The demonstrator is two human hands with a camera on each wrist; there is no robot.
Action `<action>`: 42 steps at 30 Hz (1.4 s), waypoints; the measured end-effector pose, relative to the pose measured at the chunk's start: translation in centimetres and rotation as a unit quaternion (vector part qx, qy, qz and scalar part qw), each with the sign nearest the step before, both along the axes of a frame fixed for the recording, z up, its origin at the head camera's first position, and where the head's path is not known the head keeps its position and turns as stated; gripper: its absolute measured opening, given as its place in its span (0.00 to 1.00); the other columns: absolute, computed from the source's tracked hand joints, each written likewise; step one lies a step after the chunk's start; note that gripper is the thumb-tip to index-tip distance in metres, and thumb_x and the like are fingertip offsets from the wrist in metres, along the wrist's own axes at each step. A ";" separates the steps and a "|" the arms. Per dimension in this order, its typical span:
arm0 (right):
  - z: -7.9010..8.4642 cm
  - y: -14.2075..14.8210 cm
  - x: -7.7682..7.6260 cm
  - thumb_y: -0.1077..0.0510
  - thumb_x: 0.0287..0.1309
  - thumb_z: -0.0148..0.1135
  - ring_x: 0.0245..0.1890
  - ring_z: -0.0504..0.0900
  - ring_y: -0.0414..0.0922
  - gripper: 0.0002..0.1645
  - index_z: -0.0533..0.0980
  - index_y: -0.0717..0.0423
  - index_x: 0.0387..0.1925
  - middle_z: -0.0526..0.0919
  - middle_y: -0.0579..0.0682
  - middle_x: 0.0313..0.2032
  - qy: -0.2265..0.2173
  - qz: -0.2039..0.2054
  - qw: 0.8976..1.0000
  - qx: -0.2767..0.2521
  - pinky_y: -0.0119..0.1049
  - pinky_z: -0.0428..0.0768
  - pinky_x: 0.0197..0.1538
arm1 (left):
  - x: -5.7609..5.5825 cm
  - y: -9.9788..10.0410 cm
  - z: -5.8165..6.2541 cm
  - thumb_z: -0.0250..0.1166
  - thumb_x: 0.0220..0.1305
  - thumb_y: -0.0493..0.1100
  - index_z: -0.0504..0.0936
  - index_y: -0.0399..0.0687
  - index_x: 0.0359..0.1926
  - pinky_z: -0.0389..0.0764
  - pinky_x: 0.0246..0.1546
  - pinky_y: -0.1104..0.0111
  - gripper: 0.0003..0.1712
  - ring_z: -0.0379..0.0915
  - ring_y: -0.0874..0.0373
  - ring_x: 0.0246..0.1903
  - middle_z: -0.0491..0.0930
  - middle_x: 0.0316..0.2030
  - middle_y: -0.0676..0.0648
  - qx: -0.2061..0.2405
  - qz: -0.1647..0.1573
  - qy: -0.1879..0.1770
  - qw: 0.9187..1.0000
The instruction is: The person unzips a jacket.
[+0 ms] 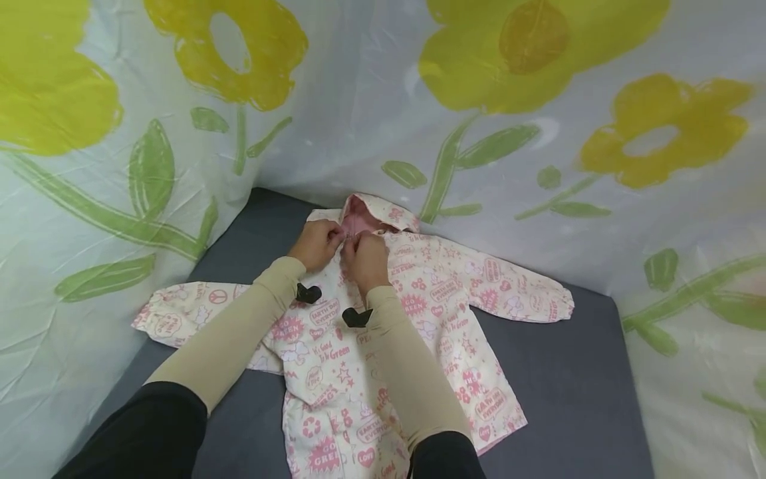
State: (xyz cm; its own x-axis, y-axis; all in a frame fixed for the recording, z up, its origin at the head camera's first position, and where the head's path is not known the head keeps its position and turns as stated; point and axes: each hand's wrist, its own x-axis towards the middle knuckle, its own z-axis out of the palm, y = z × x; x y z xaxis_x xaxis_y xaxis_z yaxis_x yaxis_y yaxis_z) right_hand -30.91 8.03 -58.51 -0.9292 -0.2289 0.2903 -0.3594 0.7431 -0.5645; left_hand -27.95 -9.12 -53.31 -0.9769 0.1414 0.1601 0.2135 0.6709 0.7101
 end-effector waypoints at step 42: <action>10.5 6.6 20.1 0.53 0.70 0.62 0.21 0.67 0.38 0.18 0.78 0.50 0.22 0.69 0.40 0.18 -0.256 -0.020 0.966 -0.021 0.35 0.69 0.31 | -3.6 -5.9 6.4 0.57 0.81 0.42 0.86 0.31 0.55 0.70 0.47 0.65 0.18 0.73 0.49 0.45 0.82 0.46 0.34 0.111 0.156 0.033 0.981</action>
